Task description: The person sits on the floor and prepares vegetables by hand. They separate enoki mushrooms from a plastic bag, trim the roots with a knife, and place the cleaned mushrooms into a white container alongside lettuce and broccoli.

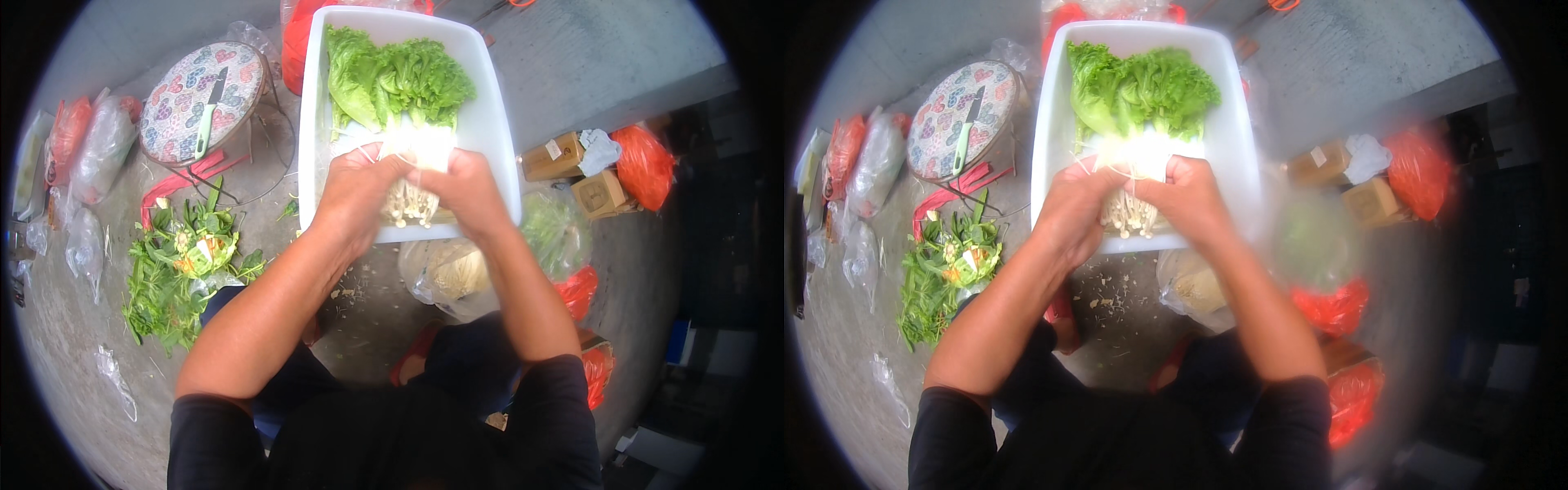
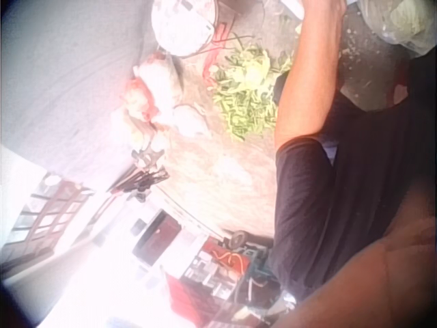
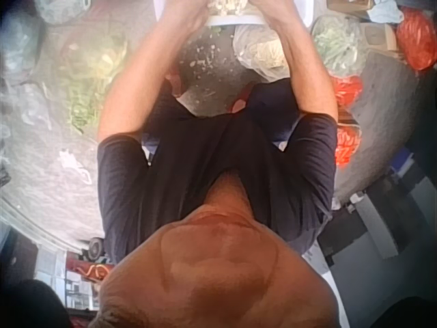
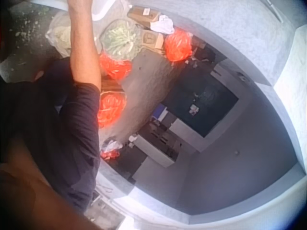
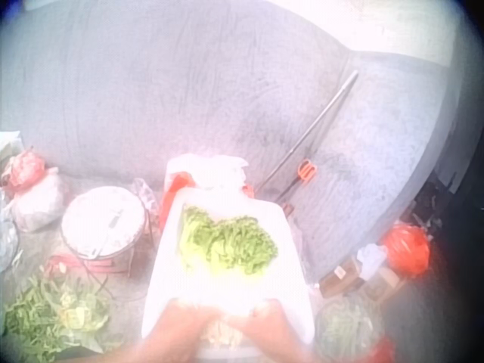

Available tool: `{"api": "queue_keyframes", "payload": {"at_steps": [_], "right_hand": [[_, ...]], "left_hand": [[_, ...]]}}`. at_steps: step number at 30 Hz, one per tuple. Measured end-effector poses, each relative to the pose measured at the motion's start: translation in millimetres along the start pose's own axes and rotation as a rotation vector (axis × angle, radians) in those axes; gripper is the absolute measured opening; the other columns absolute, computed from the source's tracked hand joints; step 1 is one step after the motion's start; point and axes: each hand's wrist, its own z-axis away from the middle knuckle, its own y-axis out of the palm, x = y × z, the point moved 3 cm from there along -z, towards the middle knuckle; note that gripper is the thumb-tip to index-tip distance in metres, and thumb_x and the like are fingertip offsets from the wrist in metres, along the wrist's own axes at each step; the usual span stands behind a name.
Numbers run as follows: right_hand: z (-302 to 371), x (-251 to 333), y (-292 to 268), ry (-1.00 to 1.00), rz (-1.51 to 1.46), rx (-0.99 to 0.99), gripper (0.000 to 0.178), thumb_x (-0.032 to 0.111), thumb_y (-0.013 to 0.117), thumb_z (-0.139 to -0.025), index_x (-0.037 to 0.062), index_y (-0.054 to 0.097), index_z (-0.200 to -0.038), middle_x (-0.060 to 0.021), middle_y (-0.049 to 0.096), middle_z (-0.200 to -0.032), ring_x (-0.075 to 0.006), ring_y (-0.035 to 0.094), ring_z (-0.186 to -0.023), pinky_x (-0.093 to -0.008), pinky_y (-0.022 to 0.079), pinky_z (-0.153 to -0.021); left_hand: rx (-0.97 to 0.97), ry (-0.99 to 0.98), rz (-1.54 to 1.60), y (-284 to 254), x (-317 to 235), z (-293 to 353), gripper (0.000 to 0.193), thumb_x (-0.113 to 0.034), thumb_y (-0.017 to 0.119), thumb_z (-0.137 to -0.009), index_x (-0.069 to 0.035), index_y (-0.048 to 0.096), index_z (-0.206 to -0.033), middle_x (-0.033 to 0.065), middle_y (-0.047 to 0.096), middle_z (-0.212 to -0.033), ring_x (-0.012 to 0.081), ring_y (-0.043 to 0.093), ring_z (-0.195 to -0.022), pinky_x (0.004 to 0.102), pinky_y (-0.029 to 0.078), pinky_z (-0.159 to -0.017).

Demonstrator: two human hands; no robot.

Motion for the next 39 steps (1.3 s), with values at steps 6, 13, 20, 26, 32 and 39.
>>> {"api": "queue_keyframes", "payload": {"at_steps": [6,13,20,26,32,39], "right_hand": [[5,7,-1,0.049,0.024,-0.014,0.021,0.01,0.063,-0.081,-0.0023,0.063,-0.099,-0.0043,0.065,-0.087,-0.0068,0.057,-0.074,-0.0223,0.047,-0.064],[2,1,-1,-0.075,0.164,0.099,0.023,0.01,0.064,-0.081,-0.002,0.062,-0.1,-0.0041,0.065,-0.087,-0.0076,0.057,-0.075,-0.0232,0.047,-0.065],[-5,9,-15,-0.009,0.28,0.143,0.02,0.005,0.066,-0.076,-0.002,0.061,-0.094,-0.0004,0.061,-0.079,-0.0058,0.053,-0.069,-0.0216,0.045,-0.062],[3,22,-47,0.062,0.238,0.007,0.028,0.005,0.064,-0.077,0.0007,0.062,-0.104,0.0001,0.063,-0.083,-0.0054,0.054,-0.069,-0.0196,0.044,-0.061],[11,13,-55,-0.071,0.209,-0.061,0.039,0.007,0.07,-0.074,-0.0009,0.06,-0.111,0.0004,0.06,-0.09,-0.0058,0.051,-0.072,-0.0208,0.044,-0.066],[0,6,-46,-0.283,0.503,-0.235,0.043,0.022,0.073,-0.07,-0.0003,0.063,-0.105,-0.0011,0.054,-0.064,-0.0062,0.045,-0.057,-0.023,0.04,-0.052]], "left_hand": [[-0.011,-0.032,0.029,-2,2,-1,0.019,-0.006,0.059,-0.083,0.002,0.059,-0.101,0.0088,0.064,-0.093,0.0127,0.059,-0.081,0.0246,0.048,-0.072],[-0.02,0.034,-0.037,3,-1,1,0.025,-0.005,0.057,-0.085,0.003,0.053,-0.108,0.01,0.061,-0.1,0.016,0.059,-0.091,0.0293,0.049,-0.08],[0.083,0.194,-0.391,17,-10,-6,0.025,-0.009,0.06,-0.081,0.0,0.058,-0.104,0.0061,0.063,-0.09,0.0124,0.059,-0.079,0.0261,0.048,-0.07],[0.037,0.323,-0.5,13,-14,-26,0.025,-0.01,0.06,-0.081,-0.004,0.06,-0.105,0.0035,0.063,-0.086,0.0082,0.058,-0.07,0.0235,0.047,-0.062],[0.129,0.201,0.075,35,3,-29,0.027,-0.001,0.055,-0.083,-0.001,0.055,-0.111,0.0091,0.061,-0.102,0.0141,0.058,-0.089,0.0274,0.048,-0.077],[0.276,0.003,0.216,41,26,-27,0.036,-0.005,0.055,-0.085,-0.003,0.049,-0.12,0.0074,0.057,-0.112,0.0176,0.053,-0.103,0.0319,0.04,-0.094]]}}
